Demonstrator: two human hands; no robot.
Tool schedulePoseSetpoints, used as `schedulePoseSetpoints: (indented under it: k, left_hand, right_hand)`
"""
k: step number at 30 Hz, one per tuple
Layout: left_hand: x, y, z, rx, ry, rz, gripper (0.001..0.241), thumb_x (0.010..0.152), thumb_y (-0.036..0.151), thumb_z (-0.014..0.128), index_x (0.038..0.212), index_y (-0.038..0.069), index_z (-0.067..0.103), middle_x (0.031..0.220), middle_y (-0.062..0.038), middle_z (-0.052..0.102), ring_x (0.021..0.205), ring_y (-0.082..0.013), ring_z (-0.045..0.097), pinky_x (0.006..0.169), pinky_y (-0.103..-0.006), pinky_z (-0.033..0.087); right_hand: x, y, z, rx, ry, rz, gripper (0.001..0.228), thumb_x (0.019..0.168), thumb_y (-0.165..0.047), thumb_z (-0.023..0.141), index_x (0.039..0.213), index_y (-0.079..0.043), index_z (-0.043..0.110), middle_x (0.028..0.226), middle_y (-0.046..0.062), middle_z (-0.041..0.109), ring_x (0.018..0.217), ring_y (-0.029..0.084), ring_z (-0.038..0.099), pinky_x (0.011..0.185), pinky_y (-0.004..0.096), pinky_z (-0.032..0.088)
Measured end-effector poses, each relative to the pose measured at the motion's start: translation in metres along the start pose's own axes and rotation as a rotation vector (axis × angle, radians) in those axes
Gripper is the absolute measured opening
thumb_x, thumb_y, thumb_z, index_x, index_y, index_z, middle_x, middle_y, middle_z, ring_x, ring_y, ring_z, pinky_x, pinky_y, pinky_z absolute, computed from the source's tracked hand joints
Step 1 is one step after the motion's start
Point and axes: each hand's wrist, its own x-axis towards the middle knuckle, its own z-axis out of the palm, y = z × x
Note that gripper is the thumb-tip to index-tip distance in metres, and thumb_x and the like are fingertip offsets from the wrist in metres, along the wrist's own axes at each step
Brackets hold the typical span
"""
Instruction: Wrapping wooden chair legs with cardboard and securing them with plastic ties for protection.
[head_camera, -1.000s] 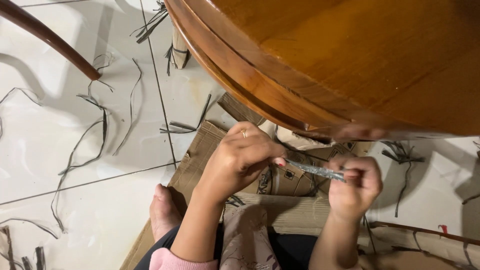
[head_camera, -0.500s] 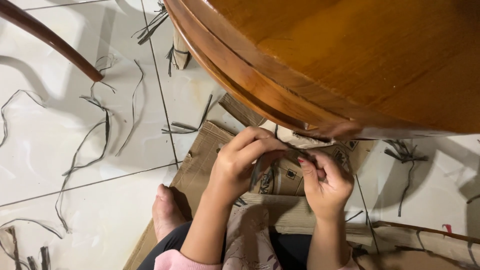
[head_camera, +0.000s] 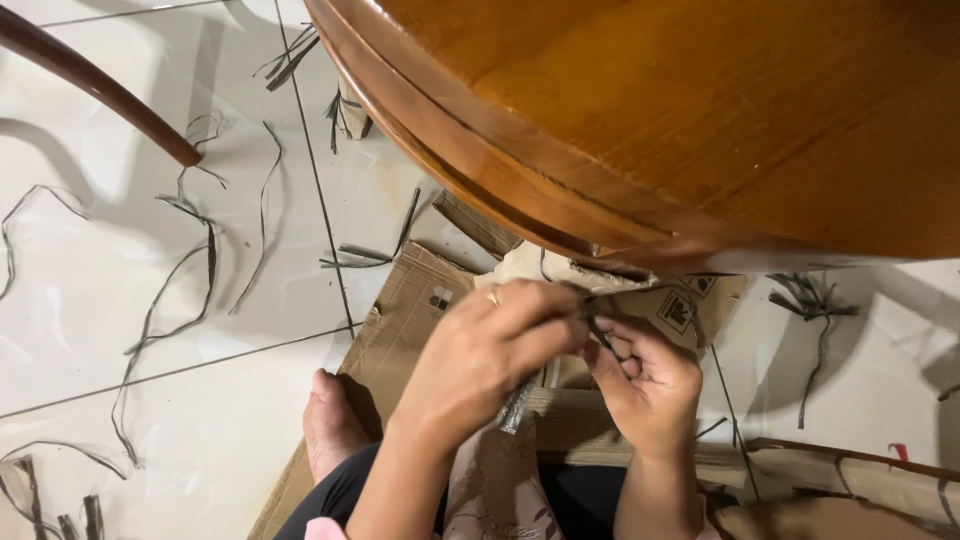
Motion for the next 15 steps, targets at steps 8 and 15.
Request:
schedulePoseSetpoints:
  k: [8, 15]
  left_hand:
    - [0.001, -0.012, 0.018, -0.271, 0.097, -0.061, 0.011, 0.088, 0.017, 0.061, 0.087, 0.008, 0.066, 0.102, 0.001, 0.075, 0.098, -0.0162, 0.068, 0.098, -0.0326, 0.047]
    - [-0.002, -0.010, 0.033, -0.308, 0.262, -0.099, 0.007, 0.084, 0.007, 0.075, 0.090, 0.009, 0.075, 0.094, 0.001, 0.075, 0.089, -0.0165, 0.068, 0.092, -0.0324, 0.050]
  right_hand:
    - [0.015, -0.010, -0.007, 0.103, -0.106, -0.045, 0.027, 0.092, -0.008, 0.068, 0.117, 0.003, 0.067, 0.085, 0.004, 0.073, 0.054, 0.002, 0.045, 0.047, 0.015, 0.033]
    - [0.006, 0.007, -0.032, 0.252, -0.090, -0.496, 0.014, 0.103, -0.009, 0.050, 0.109, -0.004, 0.061, 0.067, -0.009, 0.043, 0.059, 0.003, 0.038, 0.069, 0.018, 0.053]
